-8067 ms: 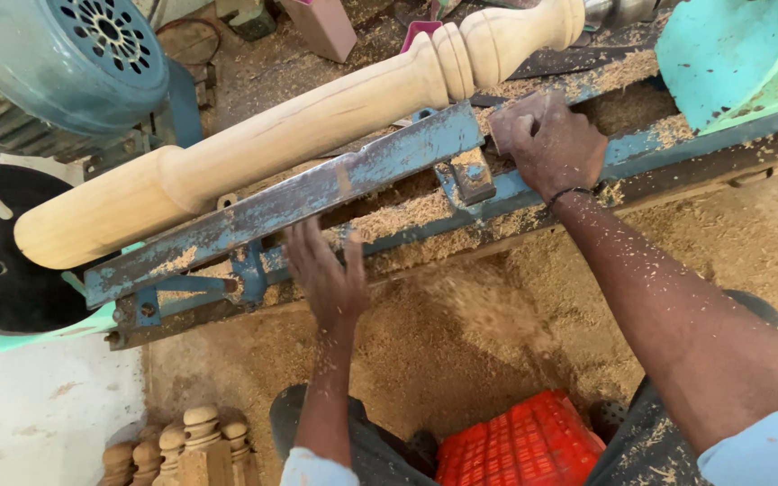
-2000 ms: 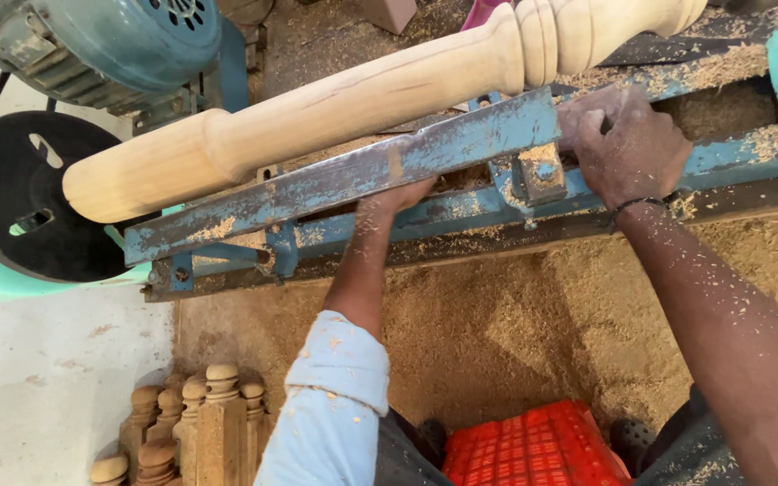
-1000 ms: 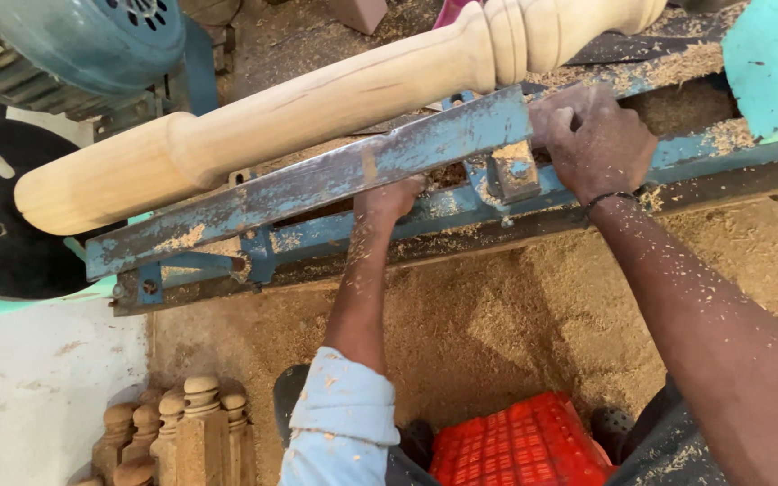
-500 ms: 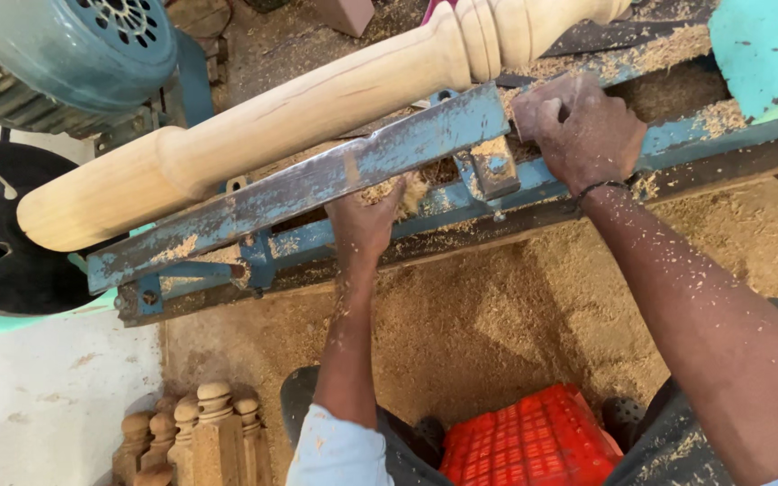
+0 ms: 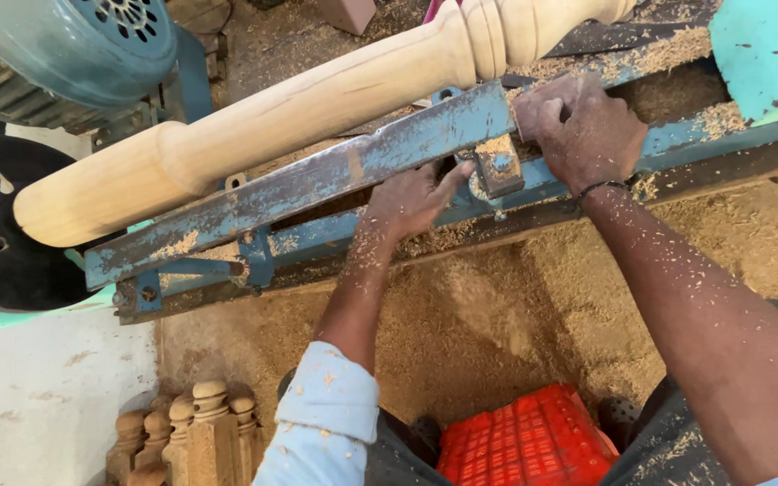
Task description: The person operates a lathe to shape a wooden spindle, using hands to adjust the piece and clear sawdust from the machine bed.
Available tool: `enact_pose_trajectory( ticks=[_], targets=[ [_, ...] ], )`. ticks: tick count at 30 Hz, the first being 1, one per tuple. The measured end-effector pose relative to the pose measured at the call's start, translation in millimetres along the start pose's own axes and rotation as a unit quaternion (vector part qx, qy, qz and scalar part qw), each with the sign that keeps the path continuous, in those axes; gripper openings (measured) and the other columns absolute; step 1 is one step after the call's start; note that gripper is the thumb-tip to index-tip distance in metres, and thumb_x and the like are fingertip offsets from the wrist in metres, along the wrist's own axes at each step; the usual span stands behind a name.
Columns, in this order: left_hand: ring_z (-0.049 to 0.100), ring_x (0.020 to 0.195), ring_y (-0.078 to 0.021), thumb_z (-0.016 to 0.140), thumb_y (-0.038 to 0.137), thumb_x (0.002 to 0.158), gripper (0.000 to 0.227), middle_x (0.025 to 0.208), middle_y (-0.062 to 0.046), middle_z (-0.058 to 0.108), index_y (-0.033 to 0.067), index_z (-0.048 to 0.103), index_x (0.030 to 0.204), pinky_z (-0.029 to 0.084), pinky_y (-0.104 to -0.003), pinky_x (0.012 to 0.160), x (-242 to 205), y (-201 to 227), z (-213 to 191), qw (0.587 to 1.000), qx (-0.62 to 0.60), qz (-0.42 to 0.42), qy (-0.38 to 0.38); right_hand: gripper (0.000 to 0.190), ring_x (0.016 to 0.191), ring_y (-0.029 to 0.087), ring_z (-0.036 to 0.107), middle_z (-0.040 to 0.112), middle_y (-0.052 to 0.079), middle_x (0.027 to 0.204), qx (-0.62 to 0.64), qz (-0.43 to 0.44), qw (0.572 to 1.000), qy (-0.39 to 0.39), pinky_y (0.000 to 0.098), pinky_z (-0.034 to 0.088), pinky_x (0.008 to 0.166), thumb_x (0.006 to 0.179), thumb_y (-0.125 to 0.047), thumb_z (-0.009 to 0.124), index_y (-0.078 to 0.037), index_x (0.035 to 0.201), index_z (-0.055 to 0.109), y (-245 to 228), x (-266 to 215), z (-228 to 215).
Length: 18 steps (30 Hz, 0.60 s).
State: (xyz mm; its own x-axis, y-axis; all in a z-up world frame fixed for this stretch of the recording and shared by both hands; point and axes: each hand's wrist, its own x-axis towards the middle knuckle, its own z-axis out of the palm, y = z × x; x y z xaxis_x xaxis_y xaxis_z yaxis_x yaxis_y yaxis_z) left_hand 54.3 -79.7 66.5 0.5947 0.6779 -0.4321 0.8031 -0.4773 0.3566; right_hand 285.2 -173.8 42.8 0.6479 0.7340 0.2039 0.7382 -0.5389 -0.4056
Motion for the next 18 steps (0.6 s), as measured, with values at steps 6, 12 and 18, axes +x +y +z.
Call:
enact_pose_trajectory(
  ticks=[6,12,18],
  targets=[
    [0.061,0.133,-0.0361,-0.001,0.083,0.085,0.104,0.137,-0.019,0.067,0.0228,0.040,0.159,0.043,-0.056,0.117,-1,3,0,0.998,0.029,0.004,-0.049,0.037,0.073,0.036,0.073,0.072,0.021,0.080,-0.016,-0.001,1.000,-0.017,0.0503,0.058,0.069,0.093,-0.039,0.066,-0.004,0.103,0.066,1,-1,1],
    [0.041,0.148,-0.0350,0.002,0.088,0.079,0.108,0.158,-0.016,0.046,0.0254,0.033,0.161,0.033,-0.053,0.123,12,-2,-2,0.996,-0.002,-0.012,-0.083,0.030,0.066,0.029,0.073,0.072,0.017,0.076,0.001,-0.004,1.000,-0.019,0.0468,0.060,0.069,0.101,-0.031,0.058,-0.003,0.110,0.065,3,0,5],
    [0.022,0.153,-0.0368,0.006,0.091,0.077,0.108,0.166,-0.018,0.024,0.0277,0.026,0.163,0.022,-0.056,0.124,29,-17,5,0.998,-0.021,0.048,-0.034,0.031,0.069,0.029,0.073,0.072,0.017,0.077,-0.006,0.003,1.000,-0.029,0.0478,0.060,0.072,0.101,-0.033,0.058,-0.004,0.108,0.065,2,2,6]
  ],
)
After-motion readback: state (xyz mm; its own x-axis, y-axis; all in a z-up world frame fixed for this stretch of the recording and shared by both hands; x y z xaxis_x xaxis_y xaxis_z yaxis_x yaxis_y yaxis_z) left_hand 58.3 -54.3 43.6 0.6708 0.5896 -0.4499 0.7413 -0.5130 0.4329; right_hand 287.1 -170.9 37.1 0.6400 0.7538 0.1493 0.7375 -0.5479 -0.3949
